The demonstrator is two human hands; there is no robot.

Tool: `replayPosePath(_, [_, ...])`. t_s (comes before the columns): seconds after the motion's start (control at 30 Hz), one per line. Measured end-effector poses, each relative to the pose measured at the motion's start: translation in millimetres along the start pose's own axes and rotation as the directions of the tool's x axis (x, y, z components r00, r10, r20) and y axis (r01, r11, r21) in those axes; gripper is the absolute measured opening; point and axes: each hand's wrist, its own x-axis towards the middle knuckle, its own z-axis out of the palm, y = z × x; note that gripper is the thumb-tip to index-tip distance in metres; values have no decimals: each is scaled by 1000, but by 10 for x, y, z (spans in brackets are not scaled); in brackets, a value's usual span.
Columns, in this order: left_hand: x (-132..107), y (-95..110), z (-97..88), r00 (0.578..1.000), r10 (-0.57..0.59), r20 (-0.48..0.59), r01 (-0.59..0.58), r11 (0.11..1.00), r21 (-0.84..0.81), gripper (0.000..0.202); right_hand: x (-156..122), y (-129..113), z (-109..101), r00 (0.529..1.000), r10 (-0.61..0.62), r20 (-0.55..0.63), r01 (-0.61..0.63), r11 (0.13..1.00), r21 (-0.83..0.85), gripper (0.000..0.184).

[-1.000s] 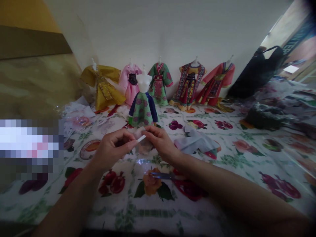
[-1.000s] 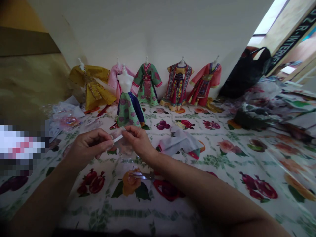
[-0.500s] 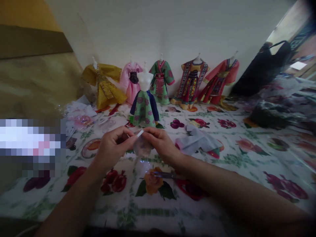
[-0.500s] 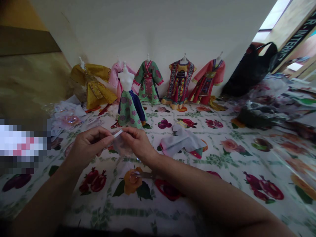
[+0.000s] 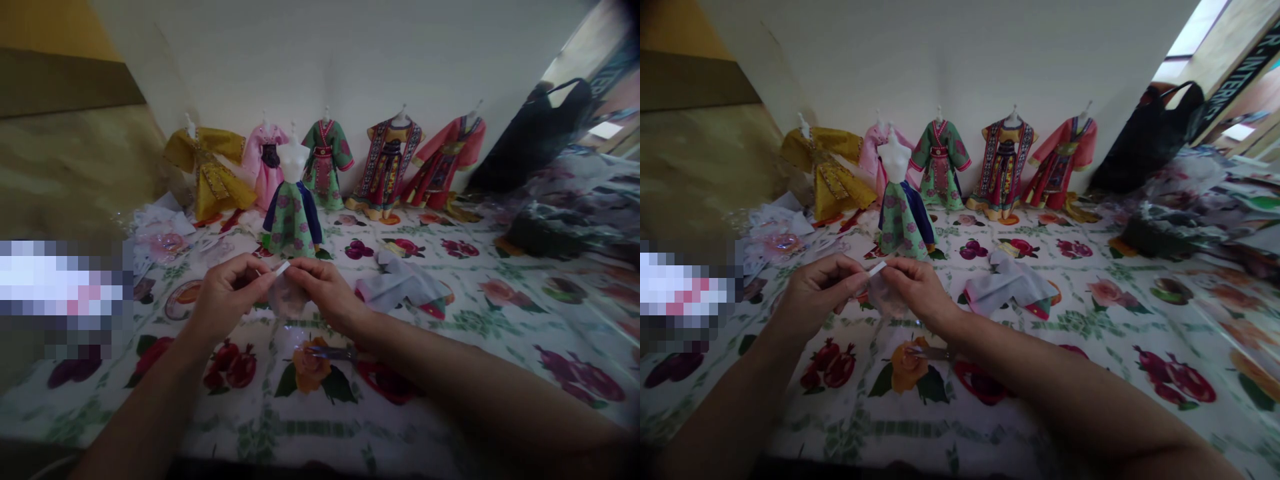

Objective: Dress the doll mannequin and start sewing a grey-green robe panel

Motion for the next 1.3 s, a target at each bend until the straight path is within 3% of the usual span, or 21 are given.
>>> replayPosePath(1.03, [33,-103,-37,1000,-17,-6,17,999,38,11,1,7,-22,999,48,-17,-48,999,24,18])
replayPosePath(1.3, [37,-94,-24,1000,-18,-13,18,999,27,12,7,37,-14,995,68,-67,-63,995,81,18])
